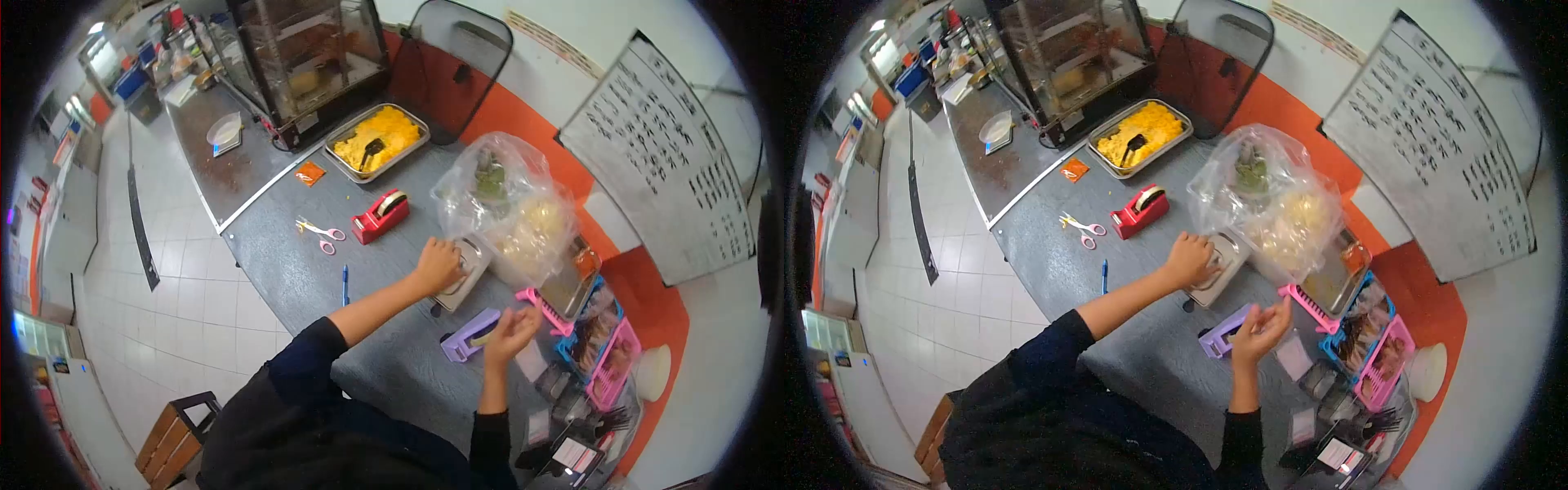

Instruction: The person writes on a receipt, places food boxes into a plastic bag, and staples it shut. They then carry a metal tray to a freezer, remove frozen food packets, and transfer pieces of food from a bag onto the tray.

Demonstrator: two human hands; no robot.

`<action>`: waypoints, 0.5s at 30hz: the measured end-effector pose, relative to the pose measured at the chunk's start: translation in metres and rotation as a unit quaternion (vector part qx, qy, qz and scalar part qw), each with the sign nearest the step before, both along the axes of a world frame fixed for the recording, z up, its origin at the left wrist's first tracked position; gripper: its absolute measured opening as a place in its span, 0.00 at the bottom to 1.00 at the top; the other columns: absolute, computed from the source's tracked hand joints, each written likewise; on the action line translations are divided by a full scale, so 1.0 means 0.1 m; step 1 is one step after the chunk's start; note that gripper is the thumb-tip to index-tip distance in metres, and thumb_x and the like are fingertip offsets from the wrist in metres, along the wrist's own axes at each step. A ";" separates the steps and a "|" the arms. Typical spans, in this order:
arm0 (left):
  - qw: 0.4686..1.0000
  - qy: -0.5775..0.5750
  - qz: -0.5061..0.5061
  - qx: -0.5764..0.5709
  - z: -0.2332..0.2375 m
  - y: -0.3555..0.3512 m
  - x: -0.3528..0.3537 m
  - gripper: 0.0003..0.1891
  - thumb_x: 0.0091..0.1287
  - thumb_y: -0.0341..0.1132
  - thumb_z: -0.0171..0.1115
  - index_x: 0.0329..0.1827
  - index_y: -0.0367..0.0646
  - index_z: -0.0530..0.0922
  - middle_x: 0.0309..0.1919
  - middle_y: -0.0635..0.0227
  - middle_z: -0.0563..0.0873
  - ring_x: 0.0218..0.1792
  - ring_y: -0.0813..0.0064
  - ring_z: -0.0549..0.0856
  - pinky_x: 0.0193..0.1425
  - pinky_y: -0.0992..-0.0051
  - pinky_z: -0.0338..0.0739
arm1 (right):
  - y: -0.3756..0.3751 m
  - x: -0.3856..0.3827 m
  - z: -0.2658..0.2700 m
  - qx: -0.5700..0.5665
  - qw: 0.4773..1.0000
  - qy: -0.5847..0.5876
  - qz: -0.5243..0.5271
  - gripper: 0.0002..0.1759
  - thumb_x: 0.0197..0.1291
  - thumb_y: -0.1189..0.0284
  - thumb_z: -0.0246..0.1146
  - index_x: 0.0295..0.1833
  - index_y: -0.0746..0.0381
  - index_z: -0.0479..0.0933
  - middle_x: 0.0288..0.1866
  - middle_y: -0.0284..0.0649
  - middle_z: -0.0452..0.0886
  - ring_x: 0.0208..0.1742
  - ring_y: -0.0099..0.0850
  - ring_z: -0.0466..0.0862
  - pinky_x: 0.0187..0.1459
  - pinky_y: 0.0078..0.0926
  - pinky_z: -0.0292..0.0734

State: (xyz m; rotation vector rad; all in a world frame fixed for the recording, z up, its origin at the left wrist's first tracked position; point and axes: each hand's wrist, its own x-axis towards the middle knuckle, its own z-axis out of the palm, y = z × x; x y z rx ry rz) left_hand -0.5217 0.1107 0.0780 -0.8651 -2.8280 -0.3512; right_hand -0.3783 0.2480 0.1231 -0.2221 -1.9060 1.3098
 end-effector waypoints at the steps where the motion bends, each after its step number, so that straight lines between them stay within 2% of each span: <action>1: 0.997 0.003 -0.011 0.070 0.12 -0.13 0.03 0.19 0.57 0.52 0.61 0.36 0.43 0.80 0.34 0.62 0.83 0.40 0.65 0.81 0.47 0.67 0.68 | 0.02 -0.23 0.09 0.063 0.998 0.014 -0.017 0.29 0.58 0.77 0.61 0.65 0.68 0.61 0.40 0.37 0.69 0.33 0.26 0.69 0.33 0.20 0.68; 2: 0.990 0.007 -0.024 0.139 0.22 -0.29 0.04 0.18 0.58 0.51 0.61 0.36 0.44 0.79 0.33 0.63 0.82 0.38 0.66 0.81 0.44 0.69 0.68 | -0.02 -0.49 0.19 0.124 0.991 0.029 -0.036 0.25 0.59 0.78 0.61 0.62 0.68 0.65 0.42 0.40 0.71 0.36 0.28 0.72 0.35 0.21 0.70; 3: 0.990 0.009 -0.022 0.142 0.31 -0.50 0.05 0.18 0.58 0.51 0.61 0.36 0.44 0.79 0.33 0.63 0.82 0.38 0.66 0.81 0.44 0.69 0.68 | -0.16 -0.74 0.44 0.143 0.989 0.025 -0.020 0.22 0.59 0.77 0.61 0.59 0.68 0.68 0.44 0.42 0.72 0.39 0.31 0.73 0.37 0.23 0.72; 5: 0.967 0.016 -0.022 0.255 0.40 -1.04 -0.02 0.12 0.58 0.43 0.64 0.32 0.44 0.77 0.30 0.63 0.80 0.34 0.67 0.81 0.38 0.70 0.70 | -0.45 -1.33 0.88 0.169 0.985 0.020 0.024 0.17 0.60 0.75 0.61 0.54 0.67 0.72 0.45 0.44 0.73 0.42 0.34 0.75 0.39 0.24 0.74; 7: 0.940 0.061 0.013 0.336 0.25 -1.63 -0.24 0.08 0.57 0.36 0.65 0.32 0.43 0.76 0.26 0.64 0.78 0.30 0.65 0.80 0.34 0.68 0.71 | -0.61 -2.09 1.01 0.183 0.981 -0.016 0.067 0.16 0.60 0.73 0.61 0.53 0.66 0.72 0.44 0.43 0.75 0.42 0.33 0.76 0.39 0.24 0.74; 8: 0.938 0.018 0.079 0.338 0.11 -1.93 -0.40 0.07 0.57 0.35 0.64 0.33 0.43 0.77 0.26 0.64 0.77 0.30 0.64 0.79 0.34 0.66 0.71 | -0.62 -2.52 0.98 0.190 0.977 -0.053 0.079 0.16 0.61 0.72 0.60 0.53 0.65 0.71 0.43 0.42 0.76 0.43 0.32 0.77 0.39 0.24 0.74; 9: 0.929 -0.028 0.147 0.337 -0.07 -2.23 -0.55 0.06 0.57 0.33 0.64 0.34 0.43 0.77 0.25 0.63 0.76 0.30 0.63 0.79 0.33 0.63 0.71 | -0.62 -2.98 0.94 0.089 0.983 -0.069 0.143 0.18 0.61 0.71 0.61 0.55 0.66 0.69 0.43 0.42 0.76 0.44 0.33 0.78 0.41 0.25 0.74; 10: 0.934 -0.013 0.184 0.307 -0.28 -2.55 -0.73 0.07 0.56 0.33 0.64 0.35 0.44 0.77 0.27 0.63 0.76 0.31 0.63 0.79 0.35 0.64 0.71 | -0.61 -3.45 0.92 -0.014 0.975 -0.087 0.204 0.21 0.61 0.69 0.61 0.56 0.66 0.68 0.44 0.42 0.77 0.45 0.33 0.78 0.43 0.26 0.74; 12: 0.934 -0.002 0.220 0.280 -0.54 -3.12 -1.13 0.08 0.54 0.32 0.65 0.36 0.44 0.78 0.28 0.63 0.76 0.32 0.63 0.78 0.37 0.64 0.71 | -0.58 -4.31 0.95 0.011 0.981 -0.156 0.111 0.30 0.58 0.62 0.64 0.60 0.67 0.64 0.47 0.44 0.78 0.46 0.37 0.79 0.49 0.32 0.73; 14: 0.941 0.064 0.290 0.161 -0.71 -3.52 -1.43 0.12 0.49 0.31 0.67 0.38 0.45 0.78 0.33 0.64 0.75 0.37 0.63 0.76 0.41 0.65 0.71 | -0.01 -5.34 0.55 0.179 0.973 -0.138 -0.041 0.39 0.53 0.56 0.67 0.62 0.70 0.62 0.50 0.47 0.78 0.49 0.42 0.79 0.55 0.36 0.70; 15: 0.940 0.060 0.293 0.162 -0.77 -3.65 -1.54 0.12 0.49 0.31 0.67 0.38 0.45 0.78 0.33 0.64 0.75 0.37 0.63 0.76 0.41 0.65 0.71 | 0.01 -5.58 0.55 0.181 0.967 -0.154 -0.088 0.46 0.50 0.51 0.68 0.64 0.72 0.61 0.52 0.50 0.77 0.53 0.44 0.77 0.56 0.37 0.69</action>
